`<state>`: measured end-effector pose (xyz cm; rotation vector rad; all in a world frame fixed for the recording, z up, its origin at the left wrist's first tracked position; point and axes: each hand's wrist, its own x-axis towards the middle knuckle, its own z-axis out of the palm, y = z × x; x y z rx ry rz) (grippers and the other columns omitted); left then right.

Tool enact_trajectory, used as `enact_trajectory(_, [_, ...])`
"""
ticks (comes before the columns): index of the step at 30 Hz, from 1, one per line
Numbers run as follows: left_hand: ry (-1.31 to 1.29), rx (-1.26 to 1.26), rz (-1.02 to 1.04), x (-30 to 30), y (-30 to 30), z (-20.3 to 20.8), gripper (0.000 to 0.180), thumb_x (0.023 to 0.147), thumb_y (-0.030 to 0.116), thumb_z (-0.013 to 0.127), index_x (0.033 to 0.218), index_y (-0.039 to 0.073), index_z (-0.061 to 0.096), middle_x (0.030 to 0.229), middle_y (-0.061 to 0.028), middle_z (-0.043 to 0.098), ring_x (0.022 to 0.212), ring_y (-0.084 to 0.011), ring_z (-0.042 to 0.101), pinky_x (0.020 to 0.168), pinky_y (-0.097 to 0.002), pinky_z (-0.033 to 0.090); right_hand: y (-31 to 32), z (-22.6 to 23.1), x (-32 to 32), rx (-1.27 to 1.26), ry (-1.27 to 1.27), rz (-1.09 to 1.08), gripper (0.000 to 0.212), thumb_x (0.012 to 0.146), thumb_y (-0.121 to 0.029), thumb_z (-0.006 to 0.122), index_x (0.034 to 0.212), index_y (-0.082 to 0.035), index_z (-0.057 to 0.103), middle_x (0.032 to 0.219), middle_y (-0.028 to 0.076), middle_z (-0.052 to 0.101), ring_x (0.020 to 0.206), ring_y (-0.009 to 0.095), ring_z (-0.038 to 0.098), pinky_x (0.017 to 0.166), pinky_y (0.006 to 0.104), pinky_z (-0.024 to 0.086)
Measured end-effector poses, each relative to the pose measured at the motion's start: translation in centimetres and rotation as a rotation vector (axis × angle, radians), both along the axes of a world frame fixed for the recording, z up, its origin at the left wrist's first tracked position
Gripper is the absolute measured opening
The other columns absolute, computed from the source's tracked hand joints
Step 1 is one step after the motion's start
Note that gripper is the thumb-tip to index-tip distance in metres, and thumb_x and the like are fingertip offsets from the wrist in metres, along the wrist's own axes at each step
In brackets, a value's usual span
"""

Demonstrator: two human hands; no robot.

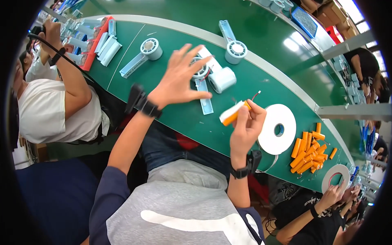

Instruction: The person applies adhesive tape to batteries, places them into fan housings, and sets the units on the table. After emptying a box of batteries onto the workspace, they continue taping and fitting batteries into the housings.

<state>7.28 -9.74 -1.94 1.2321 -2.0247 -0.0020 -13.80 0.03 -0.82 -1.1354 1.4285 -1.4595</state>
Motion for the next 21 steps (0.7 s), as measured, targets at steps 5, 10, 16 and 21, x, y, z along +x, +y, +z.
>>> enact_trajectory(5, [0.082,0.058,-0.123,-1.2,-1.0,-3.0,0.038,0.080,0.036,0.076,0.111,0.014,0.073,0.113,-0.0025,0.063,0.101,-0.0274,0.051,0.084,-0.0379,0.043,-1.8,-1.6,1.5,-0.200,0.136,0.043,0.021,0.098,-0.009,0.062,0.114,0.000,0.054,0.098,0.006,0.060,0.078,0.006,0.057,0.069,0.0207,0.049])
enact_trajectory(10, [0.115,-0.042,0.098,-2.8,1.6,-3.2,0.023,0.085,0.030,0.070,0.101,0.015,0.076,0.096,0.0031,0.066,0.088,-0.0232,0.050,0.073,-0.0368,0.040,-1.9,-1.6,0.4,-0.417,0.600,0.218,0.031,0.089,0.000,0.071,0.115,0.000,0.054,0.100,0.010,0.062,0.078,0.011,0.059,0.069,0.0240,0.051])
enact_trajectory(16, [0.181,-0.046,0.191,-3.5,2.0,-3.5,0.019,0.084,0.029,0.070,0.095,0.014,0.076,0.088,0.0020,0.064,0.087,-0.0235,0.051,0.070,-0.0368,0.039,-2.2,-0.7,-0.8,-0.598,0.788,0.431,0.036,0.084,0.004,0.075,0.114,0.000,0.054,0.096,0.014,0.065,0.074,0.018,0.062,0.063,0.0266,0.051])
enact_trajectory(21, [0.192,-0.049,0.204,-4.0,2.1,-3.5,0.017,0.084,0.026,0.069,0.095,0.015,0.078,0.089,0.0039,0.064,0.085,-0.0220,0.050,0.070,-0.0358,0.038,-2.6,-0.5,-1.0,-0.617,1.060,0.498,0.033,0.083,0.003,0.076,0.110,-0.001,0.056,0.081,0.013,0.065,0.066,0.021,0.063,0.057,0.0298,0.048])
